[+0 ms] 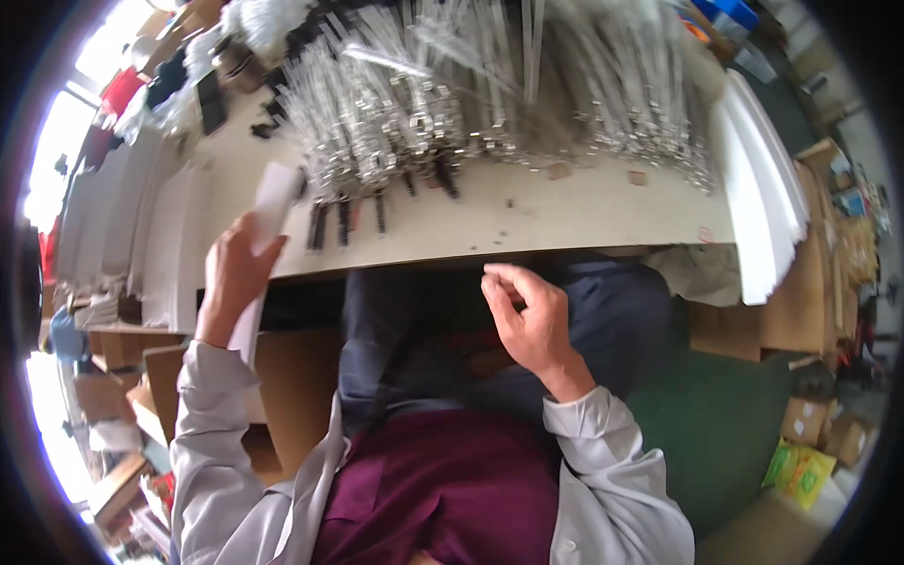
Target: Packaging thin wire brushes into white cardboard boxes at a workstation.
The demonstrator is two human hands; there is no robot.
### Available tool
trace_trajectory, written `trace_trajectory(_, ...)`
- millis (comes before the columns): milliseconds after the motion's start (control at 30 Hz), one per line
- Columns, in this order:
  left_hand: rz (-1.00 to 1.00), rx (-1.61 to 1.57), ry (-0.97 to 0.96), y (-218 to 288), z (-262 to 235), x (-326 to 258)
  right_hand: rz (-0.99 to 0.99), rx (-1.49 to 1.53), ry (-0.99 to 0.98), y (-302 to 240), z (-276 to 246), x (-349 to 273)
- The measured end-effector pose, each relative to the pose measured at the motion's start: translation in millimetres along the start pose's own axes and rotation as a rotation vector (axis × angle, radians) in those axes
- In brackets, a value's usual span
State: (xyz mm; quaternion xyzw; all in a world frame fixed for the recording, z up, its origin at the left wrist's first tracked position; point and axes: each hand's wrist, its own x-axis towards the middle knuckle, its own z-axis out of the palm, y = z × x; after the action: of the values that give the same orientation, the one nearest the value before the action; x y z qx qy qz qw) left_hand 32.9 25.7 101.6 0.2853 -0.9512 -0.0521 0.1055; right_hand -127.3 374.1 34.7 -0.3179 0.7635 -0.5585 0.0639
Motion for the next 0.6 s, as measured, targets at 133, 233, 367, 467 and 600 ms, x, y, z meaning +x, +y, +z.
trace_trajectory(133, -0.129, 0.144, -0.001, -35.8, 11.7, 29.5, -0.079, -0.292, 0.165, 15.8, -46.6, 36.5)
trace_trajectory(233, -0.241, 0.183, -0.090, -42.7, 20.3, 55.8, -0.114, -0.403, 0.240, 48.4, -79.3, 68.8)
trace_trajectory(367, -0.240, 0.226, -0.029, -49.9, 24.8, 73.4, -0.128, -0.633, 0.230, 66.5, -97.6, 110.7)
trace_trajectory(467, -0.223, 0.269, -0.007, -41.8, 21.0, 72.9, -0.121, -0.725, 0.193, 62.2, -94.9, 120.3)
trace_trajectory(600, -0.086, 0.273, 0.101, -33.9, 9.0, 61.6, -0.140, -0.727, 0.184, 64.2, -89.2, 129.5)
